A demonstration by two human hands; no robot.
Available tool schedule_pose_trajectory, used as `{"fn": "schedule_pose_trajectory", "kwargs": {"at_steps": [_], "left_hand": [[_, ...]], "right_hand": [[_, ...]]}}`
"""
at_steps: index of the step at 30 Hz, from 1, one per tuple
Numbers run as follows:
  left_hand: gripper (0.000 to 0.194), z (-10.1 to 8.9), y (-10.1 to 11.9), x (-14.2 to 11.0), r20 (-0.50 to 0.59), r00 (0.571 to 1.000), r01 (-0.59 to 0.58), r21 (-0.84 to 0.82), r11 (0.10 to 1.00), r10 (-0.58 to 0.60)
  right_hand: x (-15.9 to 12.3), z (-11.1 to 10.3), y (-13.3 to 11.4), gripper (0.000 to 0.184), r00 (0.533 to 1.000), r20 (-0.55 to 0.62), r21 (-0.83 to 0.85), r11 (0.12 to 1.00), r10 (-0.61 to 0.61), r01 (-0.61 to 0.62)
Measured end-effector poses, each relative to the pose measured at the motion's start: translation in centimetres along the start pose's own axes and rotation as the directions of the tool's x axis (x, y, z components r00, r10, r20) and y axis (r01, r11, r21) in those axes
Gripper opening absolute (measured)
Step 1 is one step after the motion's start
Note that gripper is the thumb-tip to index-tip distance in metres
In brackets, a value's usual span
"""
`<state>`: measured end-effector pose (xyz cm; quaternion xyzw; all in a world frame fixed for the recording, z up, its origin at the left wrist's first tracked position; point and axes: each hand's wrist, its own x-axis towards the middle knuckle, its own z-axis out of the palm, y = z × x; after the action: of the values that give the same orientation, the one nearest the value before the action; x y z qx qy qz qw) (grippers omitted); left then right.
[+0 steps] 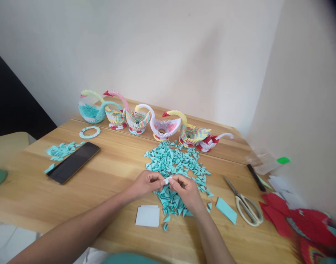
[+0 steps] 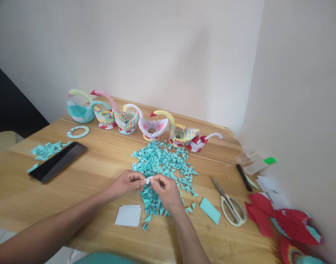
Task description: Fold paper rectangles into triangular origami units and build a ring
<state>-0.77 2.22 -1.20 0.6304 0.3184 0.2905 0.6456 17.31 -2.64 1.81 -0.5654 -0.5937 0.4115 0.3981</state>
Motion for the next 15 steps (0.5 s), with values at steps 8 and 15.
{"fn": "schedule_pose_trajectory", "kwargs": {"at_steps": [8,15], "left_hand": [[0.035,0.14,0.21,-0.01,0.012,1.000,-0.024,0.014,1.000,0.024],[0.032,-0.21,0.65,-0.13,-0.011,0.998,-0.054,0.080,0.995,0.055]], "right_hand": [[-0.04,0.05,-0.11,0.026,0.999,0.019,-0.085,0.996,-0.038,0.039],[-0.19,0.15,-0.42,0.026,0.997,0.040,-0.132,0.989,-0.061,0.066]]}}
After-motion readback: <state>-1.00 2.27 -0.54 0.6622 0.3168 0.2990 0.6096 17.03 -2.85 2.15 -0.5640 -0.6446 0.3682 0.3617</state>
